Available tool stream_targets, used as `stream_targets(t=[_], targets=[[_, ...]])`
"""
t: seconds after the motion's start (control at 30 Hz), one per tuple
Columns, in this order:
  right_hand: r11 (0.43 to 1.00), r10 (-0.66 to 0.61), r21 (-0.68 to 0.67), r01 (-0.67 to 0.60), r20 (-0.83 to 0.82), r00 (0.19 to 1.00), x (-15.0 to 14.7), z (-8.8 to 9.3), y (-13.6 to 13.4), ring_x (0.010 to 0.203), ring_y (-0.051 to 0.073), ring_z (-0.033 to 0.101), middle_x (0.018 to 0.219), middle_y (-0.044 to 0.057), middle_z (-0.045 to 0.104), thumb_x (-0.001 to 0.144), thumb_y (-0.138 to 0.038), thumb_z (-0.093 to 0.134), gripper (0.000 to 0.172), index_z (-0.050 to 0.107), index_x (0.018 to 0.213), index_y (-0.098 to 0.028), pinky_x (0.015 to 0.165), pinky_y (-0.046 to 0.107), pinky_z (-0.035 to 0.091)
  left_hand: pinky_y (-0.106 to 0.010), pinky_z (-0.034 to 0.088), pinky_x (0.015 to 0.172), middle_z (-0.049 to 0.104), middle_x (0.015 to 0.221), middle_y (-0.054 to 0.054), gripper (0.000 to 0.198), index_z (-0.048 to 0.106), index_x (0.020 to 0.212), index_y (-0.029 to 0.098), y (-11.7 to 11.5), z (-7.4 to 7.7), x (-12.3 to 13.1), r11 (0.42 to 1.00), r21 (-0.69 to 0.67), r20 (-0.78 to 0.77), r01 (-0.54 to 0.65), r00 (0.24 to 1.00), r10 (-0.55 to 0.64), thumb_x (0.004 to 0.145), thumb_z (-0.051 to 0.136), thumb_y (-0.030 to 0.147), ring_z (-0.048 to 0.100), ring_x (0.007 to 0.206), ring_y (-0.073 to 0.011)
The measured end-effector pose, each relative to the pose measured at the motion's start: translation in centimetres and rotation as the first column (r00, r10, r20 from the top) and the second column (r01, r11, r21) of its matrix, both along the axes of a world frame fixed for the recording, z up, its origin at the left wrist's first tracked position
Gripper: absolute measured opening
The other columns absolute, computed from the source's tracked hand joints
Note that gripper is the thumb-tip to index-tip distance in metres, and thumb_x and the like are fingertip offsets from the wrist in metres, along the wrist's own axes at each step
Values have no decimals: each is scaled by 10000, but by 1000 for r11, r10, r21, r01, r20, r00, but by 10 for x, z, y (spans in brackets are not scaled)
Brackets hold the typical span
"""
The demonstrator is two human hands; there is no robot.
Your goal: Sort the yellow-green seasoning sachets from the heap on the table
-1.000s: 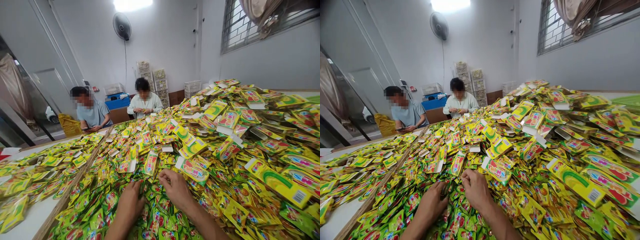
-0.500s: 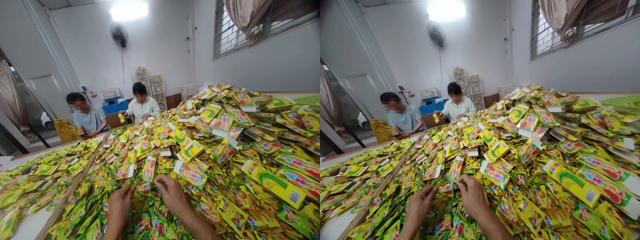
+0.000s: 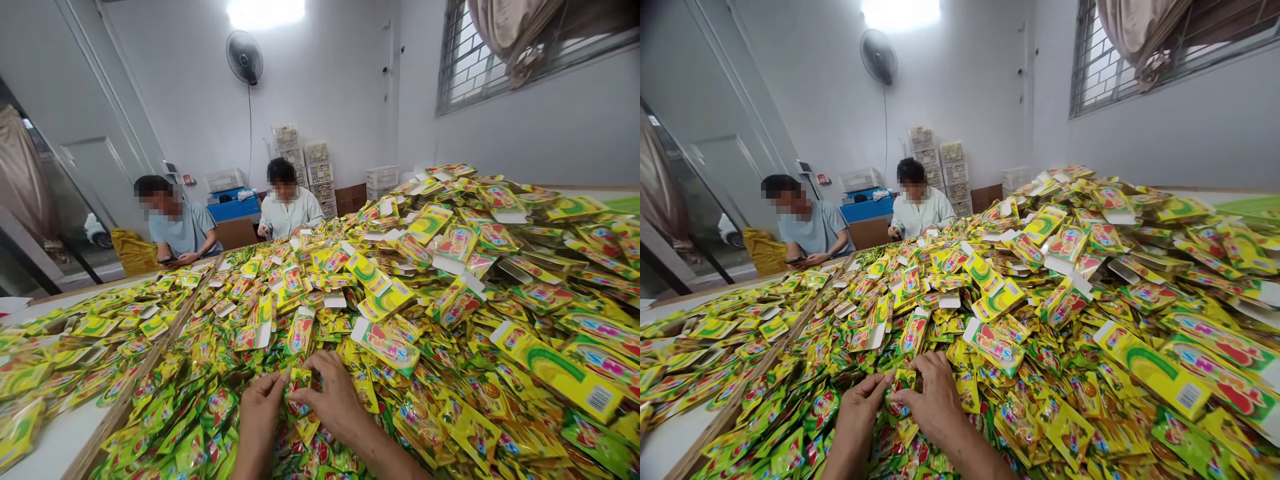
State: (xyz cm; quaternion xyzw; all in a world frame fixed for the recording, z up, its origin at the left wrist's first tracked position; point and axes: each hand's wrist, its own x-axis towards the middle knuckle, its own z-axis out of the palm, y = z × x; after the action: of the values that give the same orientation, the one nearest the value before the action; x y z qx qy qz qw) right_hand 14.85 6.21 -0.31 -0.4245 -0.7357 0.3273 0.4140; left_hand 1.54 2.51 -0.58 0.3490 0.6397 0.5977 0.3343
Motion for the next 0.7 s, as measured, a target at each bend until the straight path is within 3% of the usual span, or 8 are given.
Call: stream_targets(t=[0.07, 0.17, 0.27, 0.33, 0.5, 0.6, 0.7], targets=[[989, 70, -127, -81, -87, 994, -1, 3, 0, 689, 147, 456, 667, -28, 496, 687, -302, 637, 176, 511, 652, -186, 623, 234, 345, -203, 372, 490, 602, 527, 22, 253, 707, 605, 145, 0, 1, 1, 1000, 8, 140, 26, 990, -27, 499, 744, 371, 478, 514, -117], [916, 186, -302, -264, -263, 947, -1, 4, 1, 525, 98, 378, 552, -63, 398, 750, -351, 525, 210, 459, 633, -190, 500, 201, 287, -187, 355, 458, 551, 479, 43, 240, 674, 642, 131, 1, 0, -2, 999, 40, 337, 9, 941, -22, 500, 744, 312, 433, 448, -80], [902, 172, -324, -284, -335, 926, 2, 2, 4, 491, 88, 355, 528, -70, 378, 766, -404, 488, 259, 447, 626, -191, 476, 194, 267, -170, 319, 417, 462, 434, 82, 254, 594, 629, 148, 1, -1, -8, 997, 68, 372, -33, 928, 5, 513, 734, 326, 378, 394, -54], [935, 137, -281, -216, -276, 951, 5, 0, 8, 486, 89, 348, 510, -71, 363, 755, -394, 507, 270, 443, 588, -191, 478, 195, 256, -163, 309, 409, 411, 420, 104, 271, 552, 633, 163, 1, 0, -13, 996, 76, 354, -44, 935, 14, 528, 727, 342, 351, 380, -46], [994, 48, -102, -50, -19, 999, 14, -5, 15, 480, 104, 377, 483, -59, 394, 768, -322, 496, 237, 496, 567, -197, 499, 203, 254, -179, 380, 459, 451, 461, 102, 293, 536, 688, 183, -2, 2, -18, 998, 57, 323, -22, 946, 3, 530, 732, 332, 413, 423, -65], [992, 92, -90, -89, 39, 995, 16, -8, 12, 516, 109, 398, 565, -55, 453, 724, -309, 568, 100, 542, 703, -215, 491, 195, 256, -191, 398, 470, 428, 453, 113, 301, 522, 735, 197, -1, 0, -17, 999, 37, 361, -7, 933, -7, 550, 716, 334, 403, 408, -63], [979, 170, -126, -161, 65, 983, 16, -9, 9, 527, 99, 375, 598, -72, 439, 590, -201, 681, 242, 558, 795, -235, 475, 185, 249, -184, 393, 467, 423, 448, 118, 313, 497, 752, 207, -1, -3, -18, 1000, 27, 401, -8, 916, -3, 560, 710, 331, 400, 399, -59]])
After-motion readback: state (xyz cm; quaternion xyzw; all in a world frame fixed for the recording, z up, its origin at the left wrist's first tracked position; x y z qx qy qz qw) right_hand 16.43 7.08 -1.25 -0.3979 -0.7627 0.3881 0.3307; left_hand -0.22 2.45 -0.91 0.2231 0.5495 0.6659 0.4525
